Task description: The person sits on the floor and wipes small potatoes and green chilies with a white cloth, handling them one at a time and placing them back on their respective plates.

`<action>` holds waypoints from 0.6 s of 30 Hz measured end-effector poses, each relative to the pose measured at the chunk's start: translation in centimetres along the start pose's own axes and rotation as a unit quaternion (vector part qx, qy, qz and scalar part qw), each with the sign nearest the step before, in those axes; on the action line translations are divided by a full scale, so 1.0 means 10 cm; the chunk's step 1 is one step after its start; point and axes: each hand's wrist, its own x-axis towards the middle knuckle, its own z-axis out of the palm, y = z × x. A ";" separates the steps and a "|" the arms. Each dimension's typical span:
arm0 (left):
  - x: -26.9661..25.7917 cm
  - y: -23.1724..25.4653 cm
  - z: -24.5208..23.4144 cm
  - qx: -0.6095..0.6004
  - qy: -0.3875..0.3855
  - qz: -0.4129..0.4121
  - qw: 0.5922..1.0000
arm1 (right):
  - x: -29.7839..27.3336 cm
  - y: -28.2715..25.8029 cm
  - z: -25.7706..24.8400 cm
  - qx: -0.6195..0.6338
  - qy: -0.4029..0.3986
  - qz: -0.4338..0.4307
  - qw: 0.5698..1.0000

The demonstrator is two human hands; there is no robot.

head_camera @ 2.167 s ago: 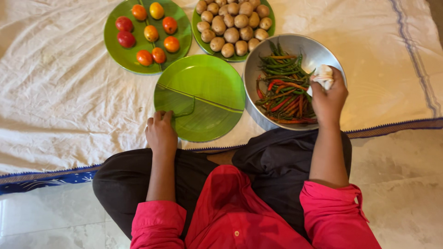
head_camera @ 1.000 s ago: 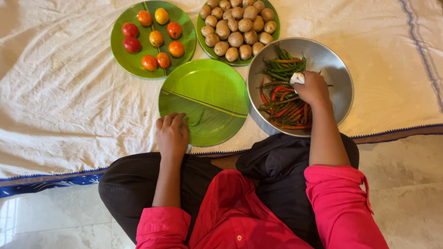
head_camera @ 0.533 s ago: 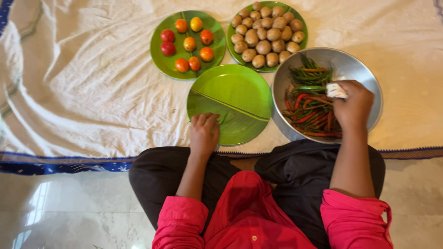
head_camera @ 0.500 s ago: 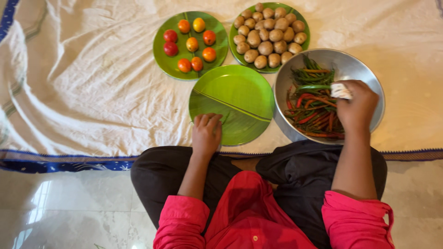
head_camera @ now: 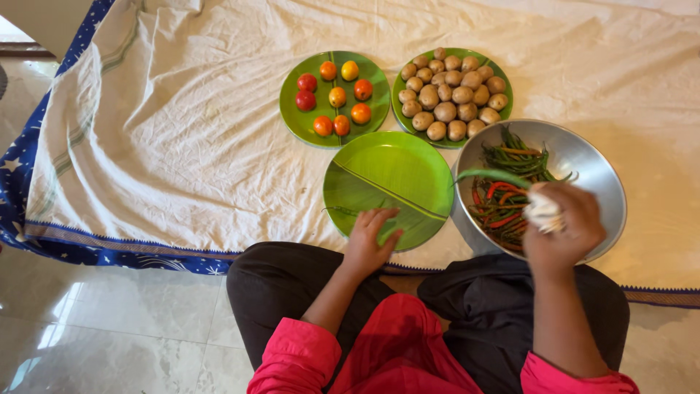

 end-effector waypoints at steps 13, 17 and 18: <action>-0.13 -0.10 0.23 -0.221 -0.055 -0.173 0.958 | -0.09 -0.81 0.40 0.104 -0.165 -0.086 0.977; -0.17 -0.05 0.21 -0.219 -0.084 -0.164 0.958 | -0.14 -0.74 0.44 0.100 -0.157 -0.063 0.981; -0.18 -0.03 0.21 -0.213 -0.093 -0.178 0.956 | -0.15 -0.71 0.45 0.098 -0.152 -0.059 0.982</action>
